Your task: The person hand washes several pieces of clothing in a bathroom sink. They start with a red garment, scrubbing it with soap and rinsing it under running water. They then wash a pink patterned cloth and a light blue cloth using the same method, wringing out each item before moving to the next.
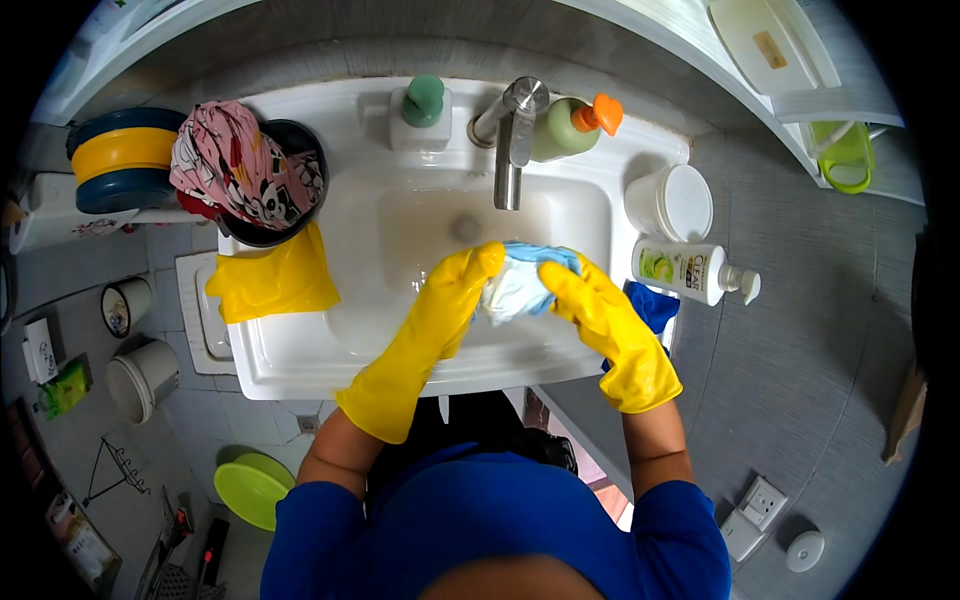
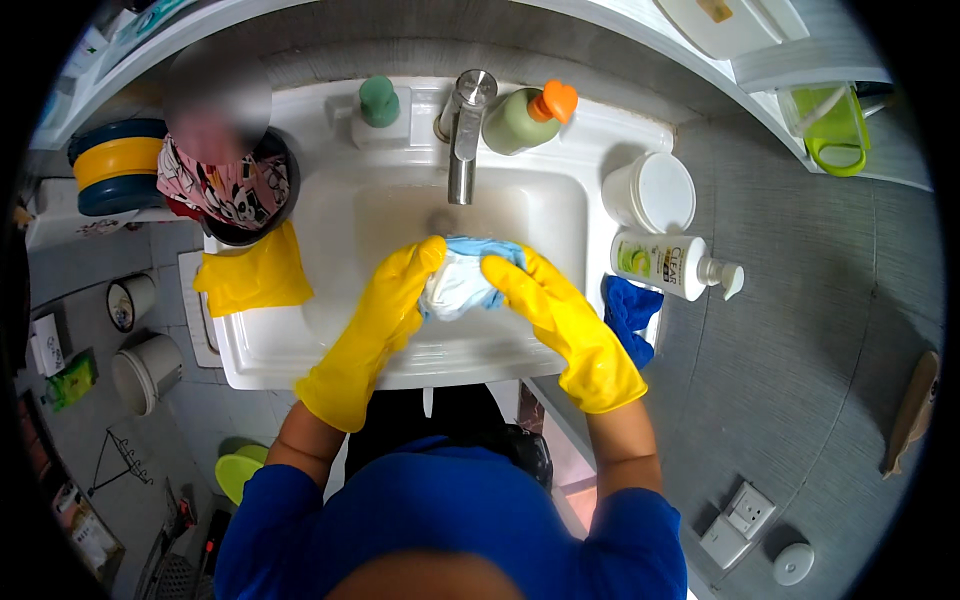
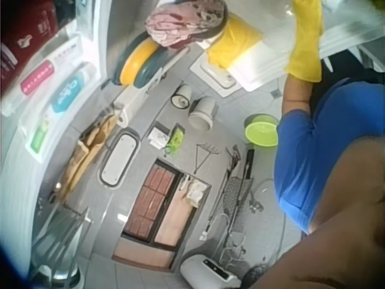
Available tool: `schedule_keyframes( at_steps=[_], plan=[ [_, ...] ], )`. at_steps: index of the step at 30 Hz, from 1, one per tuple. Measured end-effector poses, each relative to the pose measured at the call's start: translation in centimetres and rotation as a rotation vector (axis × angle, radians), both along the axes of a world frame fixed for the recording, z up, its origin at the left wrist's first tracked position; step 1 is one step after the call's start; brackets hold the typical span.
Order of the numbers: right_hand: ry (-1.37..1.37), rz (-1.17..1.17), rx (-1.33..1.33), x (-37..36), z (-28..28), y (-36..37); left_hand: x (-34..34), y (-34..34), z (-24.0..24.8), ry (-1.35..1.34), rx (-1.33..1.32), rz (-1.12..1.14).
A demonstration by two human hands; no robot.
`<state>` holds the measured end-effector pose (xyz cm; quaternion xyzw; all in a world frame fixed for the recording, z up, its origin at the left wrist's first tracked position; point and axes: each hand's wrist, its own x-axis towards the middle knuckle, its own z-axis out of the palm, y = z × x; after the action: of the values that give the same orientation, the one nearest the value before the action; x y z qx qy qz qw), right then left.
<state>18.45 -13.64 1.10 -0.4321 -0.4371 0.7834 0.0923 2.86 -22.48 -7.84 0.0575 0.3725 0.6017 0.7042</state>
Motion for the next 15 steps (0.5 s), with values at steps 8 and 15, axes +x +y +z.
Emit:
schedule_keyframes(
  at_steps=[8, 15],
  plan=[
    [-0.168, 0.219, 0.064, 1.9, -0.5, 1.0, 0.6, -0.1, -0.8, -0.091, -0.053, 0.009],
    [0.164, -0.074, -0.08, 1.6, -3.8, 0.2, 0.7, -0.7, -1.8, -0.167, -0.036, -0.211]
  ],
)
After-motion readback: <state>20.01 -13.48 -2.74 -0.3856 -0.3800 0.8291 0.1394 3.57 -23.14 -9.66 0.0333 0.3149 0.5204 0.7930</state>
